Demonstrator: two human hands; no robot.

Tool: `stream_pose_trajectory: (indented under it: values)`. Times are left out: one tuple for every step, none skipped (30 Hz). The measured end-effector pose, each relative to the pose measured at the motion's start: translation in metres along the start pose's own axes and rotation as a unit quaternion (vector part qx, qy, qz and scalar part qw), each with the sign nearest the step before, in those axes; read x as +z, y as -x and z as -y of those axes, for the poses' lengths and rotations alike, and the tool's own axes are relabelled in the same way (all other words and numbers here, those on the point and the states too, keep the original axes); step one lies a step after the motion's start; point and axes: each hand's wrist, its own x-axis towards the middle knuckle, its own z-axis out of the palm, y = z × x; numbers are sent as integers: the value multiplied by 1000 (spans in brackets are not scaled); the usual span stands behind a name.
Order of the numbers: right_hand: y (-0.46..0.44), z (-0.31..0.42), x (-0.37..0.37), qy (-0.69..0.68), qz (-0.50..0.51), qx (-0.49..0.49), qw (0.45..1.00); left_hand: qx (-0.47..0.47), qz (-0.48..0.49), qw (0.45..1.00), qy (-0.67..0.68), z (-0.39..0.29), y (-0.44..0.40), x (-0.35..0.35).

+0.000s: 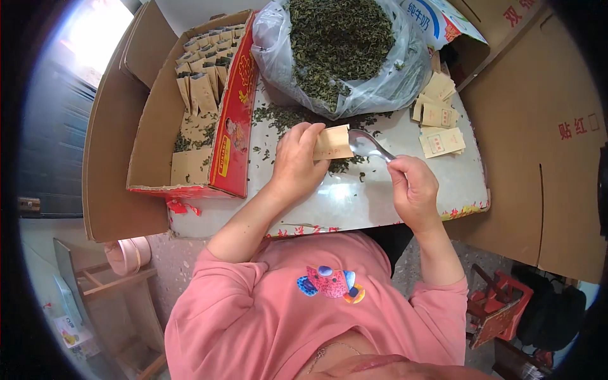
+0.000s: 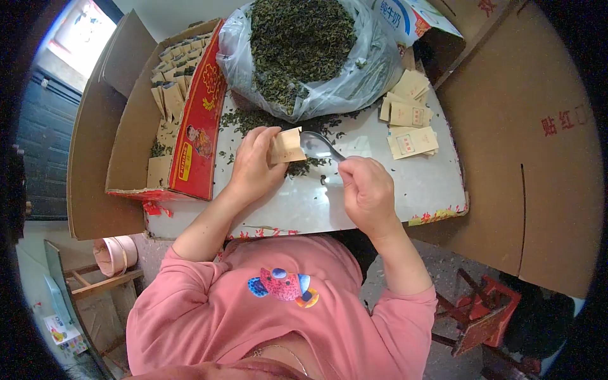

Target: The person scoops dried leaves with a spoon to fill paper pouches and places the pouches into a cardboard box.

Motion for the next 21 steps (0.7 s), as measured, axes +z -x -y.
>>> stream_pose_trajectory:
  values:
    - [-2, 1, 0, 0, 1, 0, 1000, 9, 0, 1000, -7, 0, 0, 0]
    - [-5, 2, 0, 15, 19, -27, 999, 8, 0, 1000, -7, -2, 0, 0]
    - [-7, 2, 1, 31, 36, -55, 997, 22, -4, 1000, -12, -4, 0, 0]
    - [-10, 2, 1, 31, 36, -55, 997, 35, -8, 999, -16, -7, 0, 0]
    - [-13, 2, 2, 32, 57, -57, 996, 36, -8, 999, -16, -8, -1, 2]
    - [-15, 2, 2, 34, 77, -61, 995, 47, -10, 999, -14, -9, -1, 3]
    - [-19, 3, 3, 34, 77, -62, 995, 59, -13, 998, -11, -10, -2, 4]
    - [-23, 4, 4, 37, 78, -74, 994, 58, -15, 998, -11, -11, -2, 7]
    - [-27, 4, 4, 41, 78, -86, 992, 61, -14, 998, -4, -11, -3, 10]
    - [-30, 5, 4, 41, 79, -87, 992, 63, -13, 998, 4, -13, -5, 11]
    - [-33, 5, 5, 47, 82, -93, 991, 63, -14, 998, 4, -16, -6, 12]
    - [-35, 6, 5, 53, 86, -99, 990, 51, -7, 999, 17, -18, -8, 12]
    - [-38, 7, 4, 54, 86, -100, 990, 39, 1, 999, 30, -21, -9, 13]
    - [-42, 9, 3, 61, 102, -109, 987, 38, 0, 999, 31, -22, -11, 14]
    - [-44, 10, 3, 68, 117, -119, 984, 22, 4, 999, 46, -22, -12, 16]
    - [-45, 10, 4, 68, 118, -121, 983, 5, 8, 998, 61, -21, -13, 17]
    - [-46, 10, 5, 61, 121, -123, 983, 4, 7, 998, 62, -20, -13, 18]
    - [-47, 9, 5, 54, 123, -126, 983, 9, -8, 998, 66, -18, -12, 20]
    - [-48, 8, 7, 54, 123, -127, 983, 15, -23, 997, 70, -17, -13, 21]
    - [-48, 7, 8, 35, 110, -112, 987, 14, -23, 997, 71, -15, -13, 20]
    - [-48, 6, 9, 14, 97, -97, 990, 28, -34, 997, 66, -12, -12, 19]
